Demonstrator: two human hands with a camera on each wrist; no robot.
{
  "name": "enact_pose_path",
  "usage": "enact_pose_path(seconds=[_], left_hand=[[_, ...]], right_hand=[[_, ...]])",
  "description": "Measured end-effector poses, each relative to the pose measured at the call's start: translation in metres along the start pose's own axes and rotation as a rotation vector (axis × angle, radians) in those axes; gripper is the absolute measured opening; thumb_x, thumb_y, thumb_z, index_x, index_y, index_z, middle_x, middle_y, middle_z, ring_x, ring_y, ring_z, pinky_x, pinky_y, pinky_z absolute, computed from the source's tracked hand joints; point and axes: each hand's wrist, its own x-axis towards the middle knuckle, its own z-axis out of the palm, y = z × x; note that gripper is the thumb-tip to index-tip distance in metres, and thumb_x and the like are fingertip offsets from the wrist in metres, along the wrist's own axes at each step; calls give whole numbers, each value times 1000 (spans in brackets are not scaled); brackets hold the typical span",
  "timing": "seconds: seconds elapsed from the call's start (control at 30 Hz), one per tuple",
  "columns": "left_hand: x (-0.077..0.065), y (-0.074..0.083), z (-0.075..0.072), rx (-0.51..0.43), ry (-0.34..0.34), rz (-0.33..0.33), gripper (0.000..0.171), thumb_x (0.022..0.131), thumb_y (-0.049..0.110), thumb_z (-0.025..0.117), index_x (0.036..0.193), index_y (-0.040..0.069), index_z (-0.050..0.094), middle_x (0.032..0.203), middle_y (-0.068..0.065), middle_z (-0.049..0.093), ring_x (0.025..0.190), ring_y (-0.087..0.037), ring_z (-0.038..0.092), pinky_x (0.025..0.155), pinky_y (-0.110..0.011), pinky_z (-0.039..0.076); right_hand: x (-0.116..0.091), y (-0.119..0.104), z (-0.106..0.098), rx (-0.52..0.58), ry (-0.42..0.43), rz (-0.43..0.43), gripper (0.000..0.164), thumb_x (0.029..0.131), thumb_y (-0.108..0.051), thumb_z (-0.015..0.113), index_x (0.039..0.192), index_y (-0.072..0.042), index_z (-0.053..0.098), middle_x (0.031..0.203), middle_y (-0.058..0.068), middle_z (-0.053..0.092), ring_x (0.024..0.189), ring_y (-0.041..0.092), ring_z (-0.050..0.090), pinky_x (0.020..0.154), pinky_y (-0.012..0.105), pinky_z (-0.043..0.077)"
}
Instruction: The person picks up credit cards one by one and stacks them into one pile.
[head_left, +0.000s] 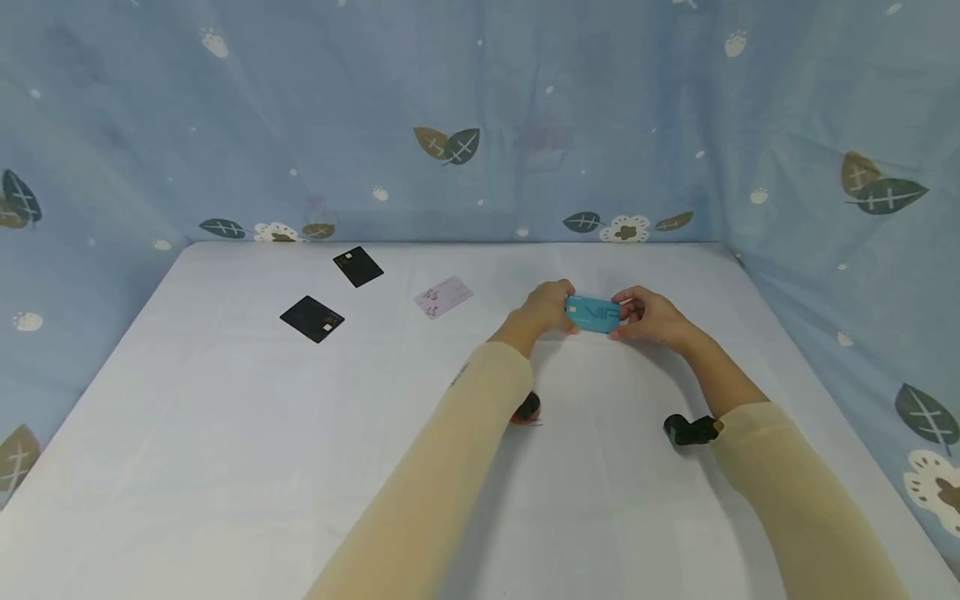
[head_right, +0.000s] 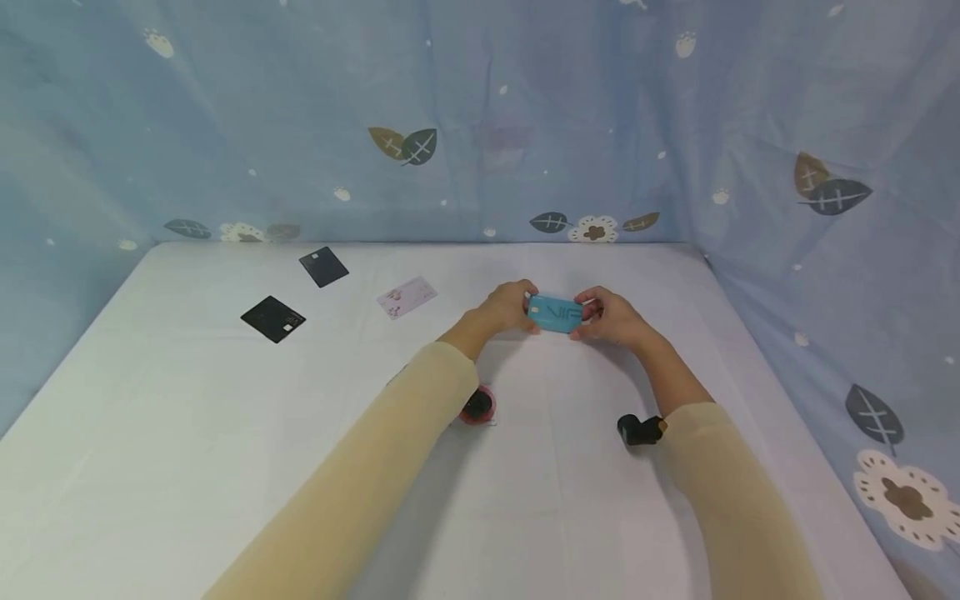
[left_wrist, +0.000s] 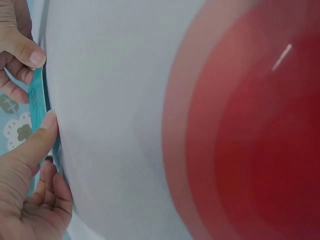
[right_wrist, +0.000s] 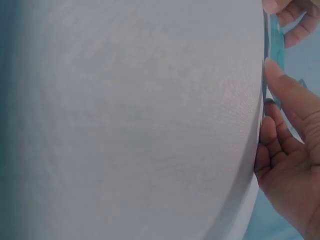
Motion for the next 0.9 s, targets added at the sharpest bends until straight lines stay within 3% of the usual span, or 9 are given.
enact_pose_path(seconds=[0.17,0.4,0.63,0.9], left_hand=[[-2,1,-4,53,4,48,66,78,20,78,135,7,48,127,-8,56,114,-20,51,100,-31,38],[-5,-2,-15,82,45,51,71,78,21,78,139,8,45,129,-10,52,116,-21,49,102,-32,37],[-14,-4,-21,100,57,41,70,77,25,79,137,8,47,122,-8,54,108,-19,51,97,-31,40],[-23,-9,-29,162,58,115,69,79,32,77,137,7,48,109,-5,58,95,-14,53,87,-26,44]], right_hand=[[-2,-5,0,-52,12,-36,63,79,-8,75,132,4,44,104,16,48,87,21,44,68,16,41],[-3,-14,2,-120,64,-146,59,81,-10,74,132,5,47,99,16,54,82,19,47,64,18,41],[-4,-20,5,-85,59,-164,66,81,-11,74,137,4,42,99,16,52,81,19,46,66,16,40],[-10,-31,6,-108,84,-150,66,79,-18,78,134,2,47,96,13,55,77,19,47,62,19,41]])
